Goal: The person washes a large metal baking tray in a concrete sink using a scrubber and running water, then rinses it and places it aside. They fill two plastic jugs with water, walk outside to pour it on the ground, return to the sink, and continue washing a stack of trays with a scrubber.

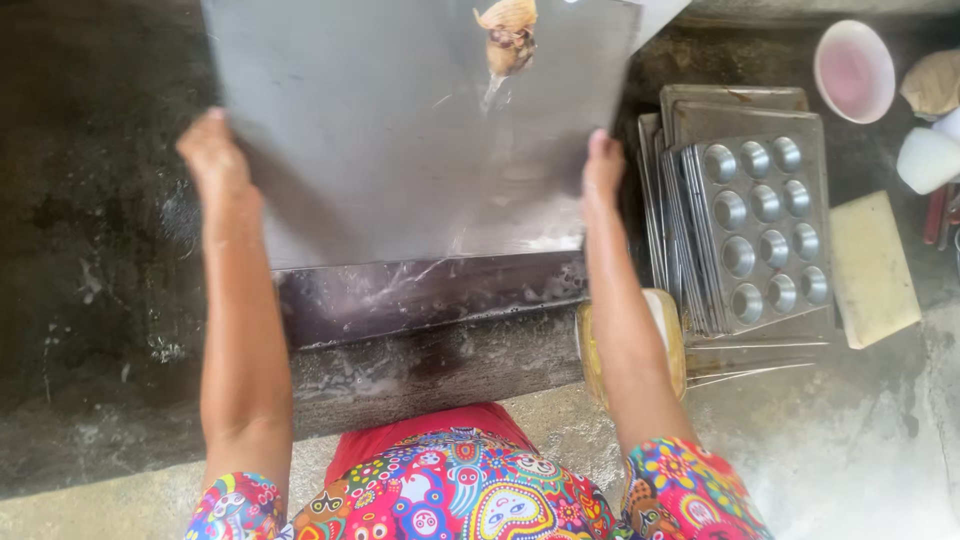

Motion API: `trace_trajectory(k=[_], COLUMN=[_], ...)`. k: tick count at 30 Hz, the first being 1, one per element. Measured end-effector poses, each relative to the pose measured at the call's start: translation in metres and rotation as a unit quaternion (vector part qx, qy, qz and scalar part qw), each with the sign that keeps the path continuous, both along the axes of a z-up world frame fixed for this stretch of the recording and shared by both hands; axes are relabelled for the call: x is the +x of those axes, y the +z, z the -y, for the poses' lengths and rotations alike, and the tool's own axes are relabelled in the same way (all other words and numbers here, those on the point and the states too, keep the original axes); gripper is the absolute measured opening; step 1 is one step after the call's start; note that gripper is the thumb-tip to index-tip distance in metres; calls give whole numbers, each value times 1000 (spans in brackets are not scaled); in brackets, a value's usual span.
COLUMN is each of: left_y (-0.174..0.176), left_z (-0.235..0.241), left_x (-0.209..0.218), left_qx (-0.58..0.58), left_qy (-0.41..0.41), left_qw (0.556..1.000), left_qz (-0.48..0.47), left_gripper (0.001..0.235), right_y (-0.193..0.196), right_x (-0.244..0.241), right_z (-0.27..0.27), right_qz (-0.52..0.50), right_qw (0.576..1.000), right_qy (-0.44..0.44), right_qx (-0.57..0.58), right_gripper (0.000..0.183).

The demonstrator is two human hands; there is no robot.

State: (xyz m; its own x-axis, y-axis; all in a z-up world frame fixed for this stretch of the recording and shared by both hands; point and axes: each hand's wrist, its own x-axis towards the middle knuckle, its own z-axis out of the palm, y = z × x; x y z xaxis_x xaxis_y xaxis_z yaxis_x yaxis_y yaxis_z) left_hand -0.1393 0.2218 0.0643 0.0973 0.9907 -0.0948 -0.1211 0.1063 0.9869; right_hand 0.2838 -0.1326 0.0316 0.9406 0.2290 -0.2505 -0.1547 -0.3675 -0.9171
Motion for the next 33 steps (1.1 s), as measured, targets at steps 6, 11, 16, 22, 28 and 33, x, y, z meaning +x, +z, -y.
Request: trace_trajectory(k=[6, 11, 16, 22, 28, 33], left_y=[63, 99, 79, 52, 7, -25], left_z=[-50, -19, 23, 78, 105, 152], left_x=[-95, -137, -164, -180, -211, -175], left_qx=[311, 351, 322, 497, -209, -235], left_qy=[105, 223, 211, 124, -71, -169], left_qw=[944, 908, 922, 858, 968, 956], left_qz=[-31, -50, 39, -28, 121, 58], left_gripper=[24, 35, 35, 15, 78, 88], right_y=[-36, -32, -1, 61, 98, 49], right_x=[-55, -85, -116, -129, -97, -46], right_z=[-140, -197, -182, -121, -36, 6], right_qz=[-223, -359, -352, -287, -176, 67], right_qw=[953, 875, 872, 867, 865, 872], right_qy=[48, 49, 122, 240, 350, 483], right_qx=[201, 322, 318, 330, 312, 34], right_gripper=[84, 77, 72, 69, 70, 73])
